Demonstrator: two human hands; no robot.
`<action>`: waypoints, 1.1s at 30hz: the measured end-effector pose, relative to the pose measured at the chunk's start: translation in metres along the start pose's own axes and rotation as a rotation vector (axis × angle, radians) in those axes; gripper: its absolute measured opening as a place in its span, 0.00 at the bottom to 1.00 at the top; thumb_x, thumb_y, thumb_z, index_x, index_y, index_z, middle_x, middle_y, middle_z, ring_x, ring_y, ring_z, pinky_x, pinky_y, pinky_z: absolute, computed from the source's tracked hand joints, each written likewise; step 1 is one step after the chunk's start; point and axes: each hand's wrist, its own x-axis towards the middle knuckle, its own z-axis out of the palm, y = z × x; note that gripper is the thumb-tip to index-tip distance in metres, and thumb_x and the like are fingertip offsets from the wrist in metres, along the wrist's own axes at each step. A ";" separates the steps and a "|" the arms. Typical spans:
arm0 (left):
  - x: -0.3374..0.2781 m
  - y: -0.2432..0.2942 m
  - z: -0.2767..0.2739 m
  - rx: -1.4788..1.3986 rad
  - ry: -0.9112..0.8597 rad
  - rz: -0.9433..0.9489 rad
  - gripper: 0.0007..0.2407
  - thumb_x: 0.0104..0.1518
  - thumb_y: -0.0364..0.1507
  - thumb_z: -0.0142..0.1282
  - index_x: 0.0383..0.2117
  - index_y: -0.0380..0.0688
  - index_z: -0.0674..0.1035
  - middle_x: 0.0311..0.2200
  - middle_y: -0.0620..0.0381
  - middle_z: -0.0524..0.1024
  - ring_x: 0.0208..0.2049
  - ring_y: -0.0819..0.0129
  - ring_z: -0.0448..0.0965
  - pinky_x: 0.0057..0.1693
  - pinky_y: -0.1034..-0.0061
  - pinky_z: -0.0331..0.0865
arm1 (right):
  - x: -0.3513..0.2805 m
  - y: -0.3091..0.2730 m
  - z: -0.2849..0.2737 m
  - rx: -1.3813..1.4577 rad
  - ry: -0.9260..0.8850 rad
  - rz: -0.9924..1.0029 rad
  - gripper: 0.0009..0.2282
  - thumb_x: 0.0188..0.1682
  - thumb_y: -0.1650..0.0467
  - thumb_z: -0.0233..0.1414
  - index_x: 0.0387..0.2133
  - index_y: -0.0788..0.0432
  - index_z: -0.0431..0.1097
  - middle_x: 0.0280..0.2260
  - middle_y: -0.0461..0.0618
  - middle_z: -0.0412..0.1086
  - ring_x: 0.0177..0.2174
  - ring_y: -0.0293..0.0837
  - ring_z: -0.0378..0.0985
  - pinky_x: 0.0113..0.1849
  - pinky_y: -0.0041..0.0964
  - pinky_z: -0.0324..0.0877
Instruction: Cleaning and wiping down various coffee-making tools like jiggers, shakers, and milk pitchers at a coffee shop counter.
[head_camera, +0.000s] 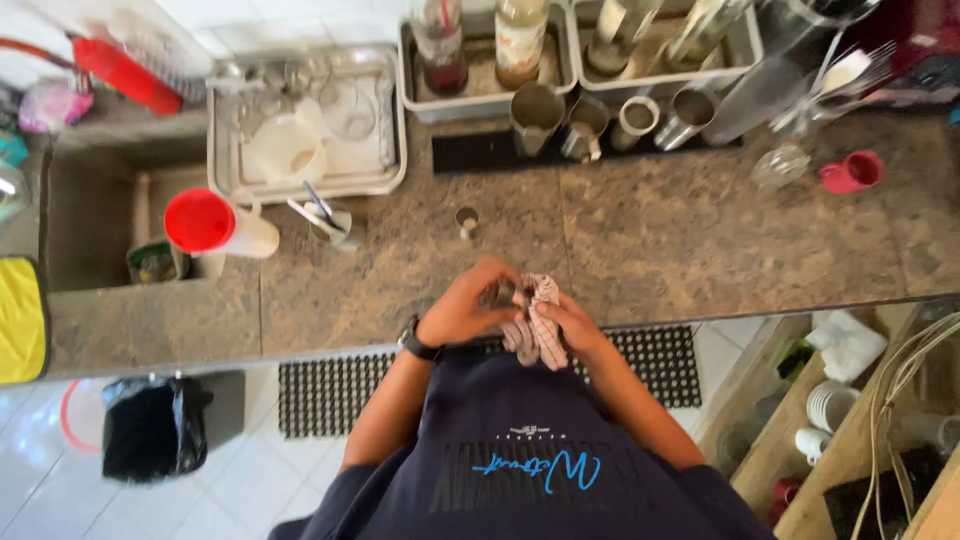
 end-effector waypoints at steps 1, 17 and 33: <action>-0.009 0.003 0.006 0.008 -0.002 0.020 0.15 0.55 0.25 0.67 0.47 0.40 0.76 0.34 0.51 0.68 0.30 0.53 0.77 0.40 0.64 0.71 | -0.024 -0.034 0.030 -0.005 0.001 -0.021 0.19 0.47 0.67 0.60 0.50 0.63 0.72 0.39 0.56 0.75 0.37 0.49 0.78 0.39 0.46 0.73; -0.014 -0.033 0.058 0.393 0.239 -0.476 0.17 0.62 0.47 0.52 0.28 0.45 0.75 0.19 0.44 0.77 0.28 0.38 0.81 0.34 0.52 0.71 | -0.005 -0.028 0.034 -0.381 0.272 -0.314 0.22 0.42 0.66 0.65 0.47 0.66 0.71 0.41 0.67 0.72 0.45 0.58 0.72 0.47 0.54 0.67; -0.007 -0.025 0.045 0.340 0.203 -0.308 0.15 0.57 0.41 0.62 0.38 0.44 0.75 0.17 0.57 0.76 0.16 0.61 0.74 0.26 0.67 0.65 | 0.031 0.014 -0.017 -0.101 0.176 -0.040 0.14 0.54 0.61 0.52 0.34 0.62 0.74 0.22 0.44 0.66 0.19 0.33 0.61 0.20 0.28 0.55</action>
